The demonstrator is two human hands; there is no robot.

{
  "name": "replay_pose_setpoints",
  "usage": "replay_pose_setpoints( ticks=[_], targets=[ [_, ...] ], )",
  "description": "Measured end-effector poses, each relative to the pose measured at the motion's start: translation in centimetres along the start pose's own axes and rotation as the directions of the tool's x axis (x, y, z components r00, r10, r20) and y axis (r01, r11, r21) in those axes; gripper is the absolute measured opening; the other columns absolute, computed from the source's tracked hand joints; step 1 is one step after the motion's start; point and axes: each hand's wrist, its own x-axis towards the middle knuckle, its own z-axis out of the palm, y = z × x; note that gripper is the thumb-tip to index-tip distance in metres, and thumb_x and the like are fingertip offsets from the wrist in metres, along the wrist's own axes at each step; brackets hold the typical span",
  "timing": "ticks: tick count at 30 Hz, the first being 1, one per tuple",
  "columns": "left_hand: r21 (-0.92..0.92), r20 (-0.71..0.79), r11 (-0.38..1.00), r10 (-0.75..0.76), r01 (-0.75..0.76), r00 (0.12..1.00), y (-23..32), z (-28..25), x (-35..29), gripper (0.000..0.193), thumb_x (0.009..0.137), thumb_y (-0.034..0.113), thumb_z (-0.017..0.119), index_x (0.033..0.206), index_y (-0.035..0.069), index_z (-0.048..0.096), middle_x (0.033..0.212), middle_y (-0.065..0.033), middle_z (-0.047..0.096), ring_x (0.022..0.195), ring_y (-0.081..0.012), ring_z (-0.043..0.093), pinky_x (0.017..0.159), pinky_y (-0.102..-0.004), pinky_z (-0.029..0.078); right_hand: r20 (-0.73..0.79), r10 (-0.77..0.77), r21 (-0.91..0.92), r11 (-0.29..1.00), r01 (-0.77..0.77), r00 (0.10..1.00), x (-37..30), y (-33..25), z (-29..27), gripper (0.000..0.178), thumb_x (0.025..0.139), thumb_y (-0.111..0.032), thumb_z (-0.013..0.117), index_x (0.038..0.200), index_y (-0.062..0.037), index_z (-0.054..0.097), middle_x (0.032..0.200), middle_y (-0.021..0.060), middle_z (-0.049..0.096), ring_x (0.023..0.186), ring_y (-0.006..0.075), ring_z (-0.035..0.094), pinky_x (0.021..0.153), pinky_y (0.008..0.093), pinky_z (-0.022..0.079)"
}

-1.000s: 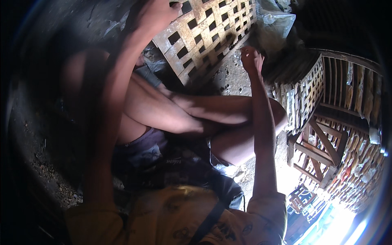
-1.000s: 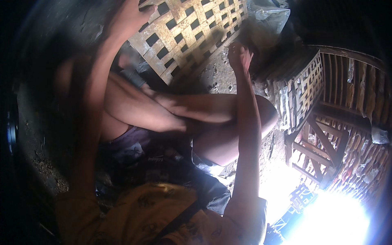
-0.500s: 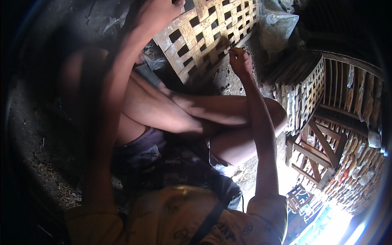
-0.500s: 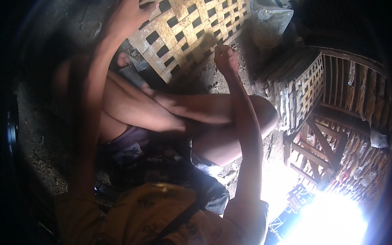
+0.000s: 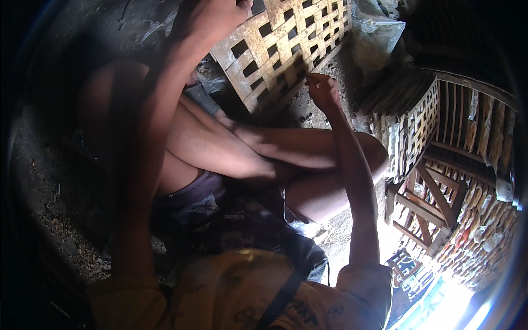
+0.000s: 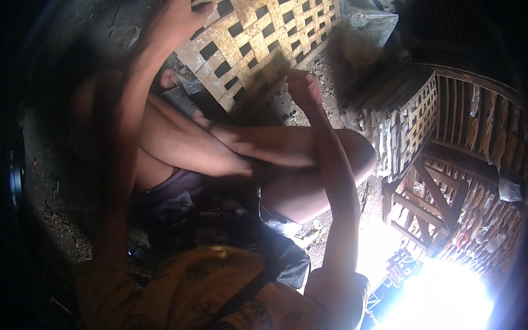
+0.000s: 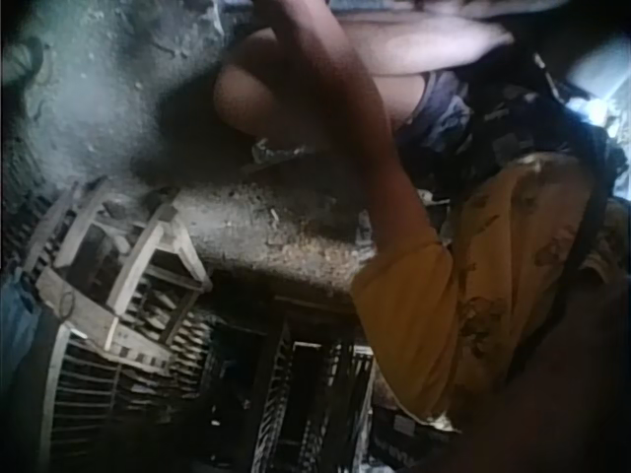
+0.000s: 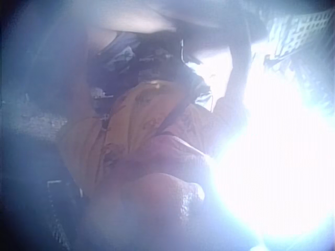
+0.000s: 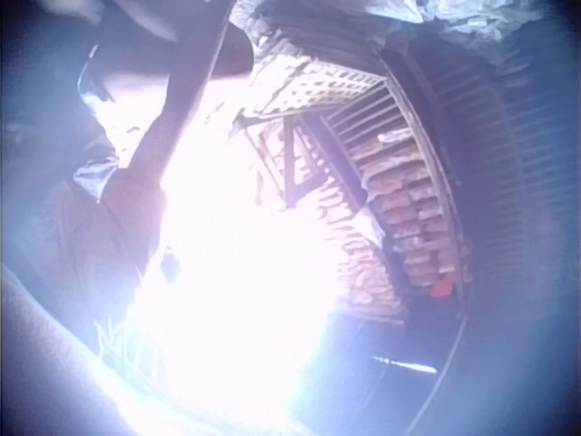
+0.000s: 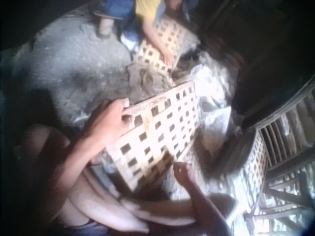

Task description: The person sits on the floor and assembles a wooden lattice panel by hand, inserting thin wooden strips into the grid and adjusting them to fit. The person handles the lattice and strips directly without visible tools.

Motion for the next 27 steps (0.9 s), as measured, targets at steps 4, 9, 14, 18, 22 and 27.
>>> replay_pose_setpoints(
  ticks=[4, 9, 14, 18, 22, 27],
  targets=[
    [0.034, -0.084, 0.999, -0.029, 0.032, 0.996, 0.2, -2.1, -0.9, 0.032, 0.1, 0.014, 0.062, 0.13, 0.003, 0.061, 0.117, -0.0122, 0.071, 0.086, -0.0199, 0.069, 0.074, -0.035, 0.056, -0.101, 0.11, 0.077, 0.992, -0.102, 0.989, 3.3, -0.7, -0.3, 0.021, 0.097, -0.017, 0.064, 0.109, -0.0066, 0.078, 0.089, 0.0136, 0.078, 0.085, 0.0212, 0.078, 0.079, 0.0344, 0.06],
    [0.163, -0.217, 0.965, 0.239, -0.207, 0.946, -1.2, 1.3, 0.5, 0.034, 0.097, 0.014, 0.065, 0.129, 0.002, 0.063, 0.121, -0.0158, 0.071, 0.103, -0.0273, 0.071, 0.087, -0.0409, 0.057, -0.152, -0.074, -0.169, 0.985, 0.048, 0.986, 1.3, 1.8, 0.2, 0.014, 0.092, -0.011, 0.068, 0.1, -0.0041, 0.076, 0.087, 0.0186, 0.075, 0.077, 0.0341, 0.075, 0.07, 0.0402, 0.059],
    [0.126, -0.143, 0.983, 0.154, -0.136, 0.978, -0.2, -1.9, -0.3, 0.034, 0.095, 0.014, 0.066, 0.127, 0.003, 0.065, 0.114, -0.0185, 0.073, 0.104, -0.0316, 0.071, 0.09, -0.0414, 0.056, -0.12, -0.25, 0.056, 0.965, 0.258, 0.961, 0.4, -0.2, 1.2, 0.01, 0.092, -0.009, 0.069, 0.098, -0.0033, 0.075, 0.084, 0.0188, 0.075, 0.076, 0.032, 0.076, 0.069, 0.0402, 0.06],
    [0.171, -0.294, 0.956, 0.279, -0.237, 0.914, -2.6, 1.3, 1.0, 0.034, 0.093, 0.015, 0.067, 0.125, 0.003, 0.066, 0.111, -0.02, 0.073, 0.104, -0.0351, 0.071, 0.09, -0.0426, 0.055, -0.229, 0.006, 0.08, 0.997, 0.013, 0.973, 0.9, -0.7, -0.4, 0.01, 0.09, -0.006, 0.073, 0.099, -0.003, 0.075, 0.085, 0.0179, 0.076, 0.079, 0.0271, 0.077, 0.07, 0.0367, 0.061],
    [0.177, -0.197, 0.957, 0.264, -0.231, 0.944, -1.5, 1.0, 1.6, 0.035, 0.093, 0.019, 0.067, 0.124, 0.003, 0.066, 0.111, -0.0205, 0.073, 0.106, -0.0358, 0.07, 0.092, -0.0436, 0.054, -0.152, -0.315, -0.328, 0.91, 0.252, 0.937, 0.6, 5.0, 1.2, 0.005, 0.092, -0.003, 0.069, 0.094, -0.0025, 0.064, 0.076, 0.0137, 0.071, 0.068, 0.0327, 0.072, 0.06, 0.0413, 0.056],
    [0.144, -0.236, 0.967, 0.238, -0.208, 0.942, -1.8, -0.9, 0.0, 0.033, 0.094, 0.019, 0.065, 0.125, 0.006, 0.066, 0.113, -0.0213, 0.072, 0.107, -0.0374, 0.069, 0.091, -0.0451, 0.054, -0.107, -0.289, -0.075, 0.956, 0.282, 0.951, 0.4, 1.8, 1.9, 0.012, 0.092, -0.001, 0.067, 0.096, -0.0079, 0.058, 0.081, 0.0099, 0.068, 0.074, 0.0321, 0.071, 0.06, 0.0403, 0.056]
  ],
)
